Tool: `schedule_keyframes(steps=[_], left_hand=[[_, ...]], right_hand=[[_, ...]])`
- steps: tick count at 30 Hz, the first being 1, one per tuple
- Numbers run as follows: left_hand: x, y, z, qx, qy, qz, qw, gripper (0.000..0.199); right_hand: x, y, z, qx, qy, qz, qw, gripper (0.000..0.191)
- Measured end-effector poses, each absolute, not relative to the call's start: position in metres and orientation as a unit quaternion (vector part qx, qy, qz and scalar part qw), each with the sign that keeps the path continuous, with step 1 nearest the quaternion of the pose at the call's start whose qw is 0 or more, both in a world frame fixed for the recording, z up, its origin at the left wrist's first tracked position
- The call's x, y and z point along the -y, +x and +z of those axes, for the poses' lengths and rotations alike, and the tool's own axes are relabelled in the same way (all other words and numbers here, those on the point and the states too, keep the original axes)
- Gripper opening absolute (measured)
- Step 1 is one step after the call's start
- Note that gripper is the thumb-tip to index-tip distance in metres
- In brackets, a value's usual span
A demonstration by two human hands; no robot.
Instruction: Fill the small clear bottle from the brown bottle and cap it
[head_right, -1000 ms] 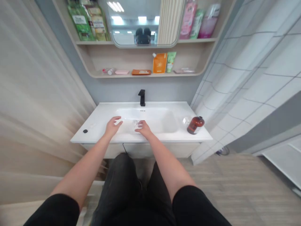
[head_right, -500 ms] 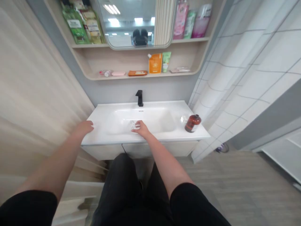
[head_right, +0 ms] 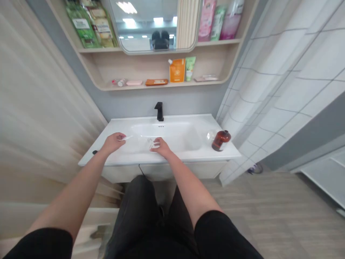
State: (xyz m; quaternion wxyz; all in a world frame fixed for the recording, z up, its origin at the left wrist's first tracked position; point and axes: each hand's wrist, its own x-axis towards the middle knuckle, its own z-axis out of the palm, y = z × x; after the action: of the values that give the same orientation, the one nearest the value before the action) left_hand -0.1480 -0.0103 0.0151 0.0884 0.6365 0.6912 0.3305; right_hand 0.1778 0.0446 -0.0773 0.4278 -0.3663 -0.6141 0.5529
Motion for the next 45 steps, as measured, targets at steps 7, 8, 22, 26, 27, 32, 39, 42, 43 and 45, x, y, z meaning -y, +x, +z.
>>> schedule_keyframes(steps=[7, 8, 22, 26, 27, 32, 39, 42, 43, 45], left_hand=[[0.011, -0.081, 0.047, -0.566, 0.714, 0.389, 0.135, 0.030], [0.010, -0.078, 0.050, -0.570, 0.714, 0.384, 0.132, 0.030], [-0.011, -0.058, 0.049, -0.543, 0.768, 0.304, 0.147, 0.028], [-0.017, -0.049, 0.032, -0.549, 0.750, 0.324, 0.178, 0.035], [-0.018, -0.048, 0.027, -0.550, 0.743, 0.330, 0.189, 0.036], [-0.018, -0.040, -0.003, -0.552, 0.691, 0.401, 0.239, 0.034], [-0.013, -0.020, -0.048, -0.547, 0.575, 0.542, 0.277, 0.045], [-0.014, -0.014, -0.064, -0.550, 0.534, 0.573, 0.290, 0.050], [-0.015, -0.013, -0.068, -0.551, 0.522, 0.580, 0.297, 0.051], [-0.017, -0.013, -0.074, -0.554, 0.500, 0.588, 0.312, 0.051]], right_hand=[[-0.046, 0.178, -0.079, 0.616, -0.360, 0.557, 0.424, 0.075], [-0.047, 0.178, -0.079, 0.619, -0.360, 0.554, 0.424, 0.075], [-0.047, 0.178, -0.079, 0.626, -0.360, 0.550, 0.420, 0.074], [-0.046, 0.179, -0.079, 0.628, -0.357, 0.549, 0.421, 0.075], [-0.046, 0.178, -0.080, 0.629, -0.355, 0.547, 0.423, 0.075], [-0.048, 0.178, -0.083, 0.628, -0.347, 0.548, 0.429, 0.075], [-0.050, 0.176, -0.085, 0.628, -0.369, 0.531, 0.433, 0.074], [-0.050, 0.176, -0.086, 0.636, -0.397, 0.498, 0.436, 0.077], [-0.050, 0.176, -0.086, 0.639, -0.404, 0.486, 0.439, 0.077], [-0.050, 0.176, -0.087, 0.647, -0.411, 0.468, 0.440, 0.078]])
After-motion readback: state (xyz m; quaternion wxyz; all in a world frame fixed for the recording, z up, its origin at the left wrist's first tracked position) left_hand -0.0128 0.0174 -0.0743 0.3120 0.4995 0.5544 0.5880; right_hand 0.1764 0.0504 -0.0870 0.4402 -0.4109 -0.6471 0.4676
